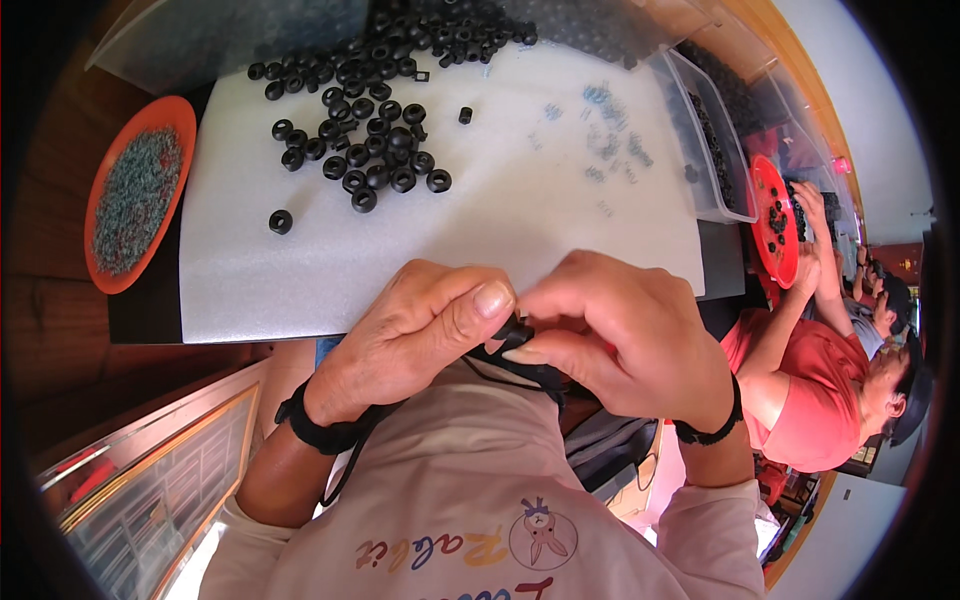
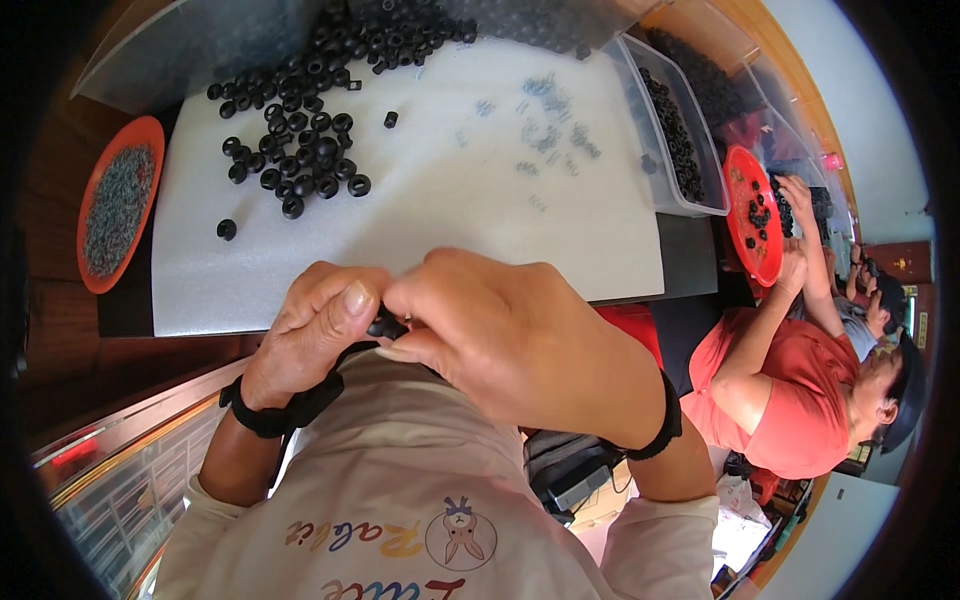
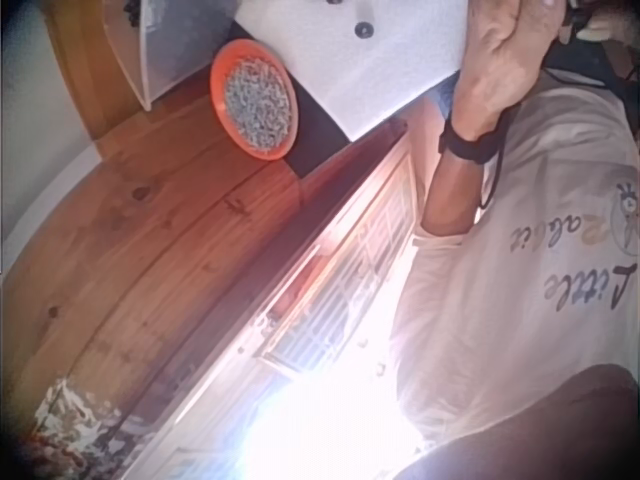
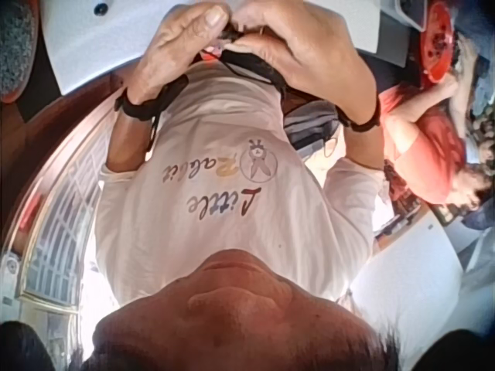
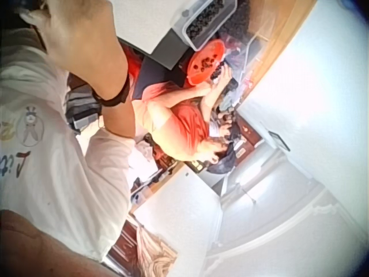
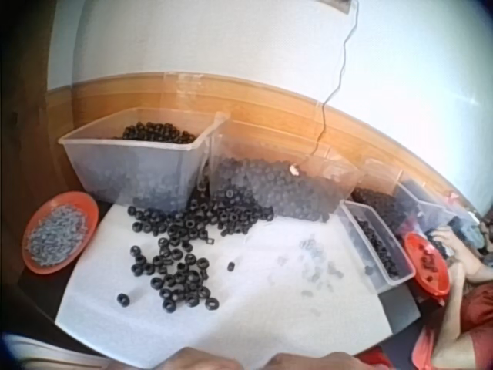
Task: Assembling small black plastic components by inserting metal pins into them.
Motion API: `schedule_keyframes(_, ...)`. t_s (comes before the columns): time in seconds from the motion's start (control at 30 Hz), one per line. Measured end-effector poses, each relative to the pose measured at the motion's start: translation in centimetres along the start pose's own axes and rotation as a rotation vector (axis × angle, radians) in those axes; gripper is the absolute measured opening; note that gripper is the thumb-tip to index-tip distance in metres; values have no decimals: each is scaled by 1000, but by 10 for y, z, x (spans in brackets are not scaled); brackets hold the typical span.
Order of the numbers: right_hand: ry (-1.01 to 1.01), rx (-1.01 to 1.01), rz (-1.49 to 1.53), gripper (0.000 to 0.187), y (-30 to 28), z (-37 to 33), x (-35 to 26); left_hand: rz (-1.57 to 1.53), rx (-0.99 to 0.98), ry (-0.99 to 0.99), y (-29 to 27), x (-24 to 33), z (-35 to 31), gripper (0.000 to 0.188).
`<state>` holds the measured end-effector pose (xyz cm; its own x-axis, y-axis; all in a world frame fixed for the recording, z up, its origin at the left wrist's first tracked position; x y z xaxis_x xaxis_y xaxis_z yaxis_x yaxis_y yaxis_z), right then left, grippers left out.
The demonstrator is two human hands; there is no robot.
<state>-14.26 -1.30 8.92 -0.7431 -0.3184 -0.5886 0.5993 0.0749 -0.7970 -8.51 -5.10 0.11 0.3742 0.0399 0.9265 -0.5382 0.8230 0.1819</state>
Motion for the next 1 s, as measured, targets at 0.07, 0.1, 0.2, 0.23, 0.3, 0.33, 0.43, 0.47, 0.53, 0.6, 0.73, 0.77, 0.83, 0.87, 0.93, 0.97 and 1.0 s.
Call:
schedule_keyframes(0.07, 235, -48, 258, 31, 5, 5, 22, -69, -23, -50, 4, -5, -2, 44)
schedule_keyframes(0.1, 235, -47, 257, 31, 5, 7, 24, -69, -24, -49, 4, -4, -1, 44)
schedule_keyframes(0.2, 93, -75, 229, 37, 7, 13, 20, -87, 5, -16, 5, 4, 0, 47)
schedule_keyframes(0.23, 85, -105, 240, 38, 10, 14, 21, -91, 13, -43, 4, 2, 1, 48)
schedule_keyframes(0.3, 74, -132, 250, 40, 12, 17, 23, -92, 20, -70, 3, 1, 0, 49)
schedule_keyframes(0.33, 82, -165, 284, 40, 14, 19, 23, -69, 23, -112, 1, -2, -2, 50)
schedule_keyframes(0.43, 113, -252, 399, 40, 21, 23, 29, -78, 30, -132, 1, -6, -2, 49)
schedule_keyframes(0.47, 141, -311, 481, 39, 25, 24, 32, -117, 35, -112, 2, -5, -1, 48)
schedule_keyframes(0.53, 165, -356, 506, 40, 31, 26, 36, -148, 41, -141, 1, -4, 0, 49)
schedule_keyframes(0.6, 194, -402, 533, 40, 36, 27, 38, -185, 46, -173, 0, -6, -1, 50)
schedule_keyframes(0.73, 162, -384, 578, 33, 37, 32, 35, -150, 84, -197, -6, -7, -3, 52)
schedule_keyframes(0.77, 140, -341, 595, 28, 34, 34, 33, -120, 94, -191, -8, -6, -2, 52)
schedule_keyframes(0.83, 157, -343, 620, 28, 36, 34, 34, -144, 85, -187, -8, -9, -3, 51)
schedule_keyframes(0.87, 173, -344, 644, 28, 37, 35, 35, -167, 75, -180, -8, -10, -2, 51)
schedule_keyframes(0.93, 176, -385, 630, 31, 39, 35, 38, -197, 64, -188, -7, -8, 1, 50)
schedule_keyframes(0.97, 175, -425, 616, 35, 42, 34, 39, -223, 53, -194, -6, -7, 2, 49)
schedule_keyframes(1.0, 179, -432, 624, 35, 42, 34, 39, -228, 59, -202, -8, -7, 3, 49)
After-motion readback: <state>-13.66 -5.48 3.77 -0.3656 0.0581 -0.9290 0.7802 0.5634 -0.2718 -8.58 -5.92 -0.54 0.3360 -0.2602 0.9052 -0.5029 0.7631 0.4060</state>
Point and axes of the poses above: each hand's wrist, its own z-axis towards the middle knuckle, its own y-axis out of the palm, x = y × z, the point moved 10 cm from there along z, towards the middle knuckle, and after that the axes turned 12 degrees about y, right-handed, at the moved point
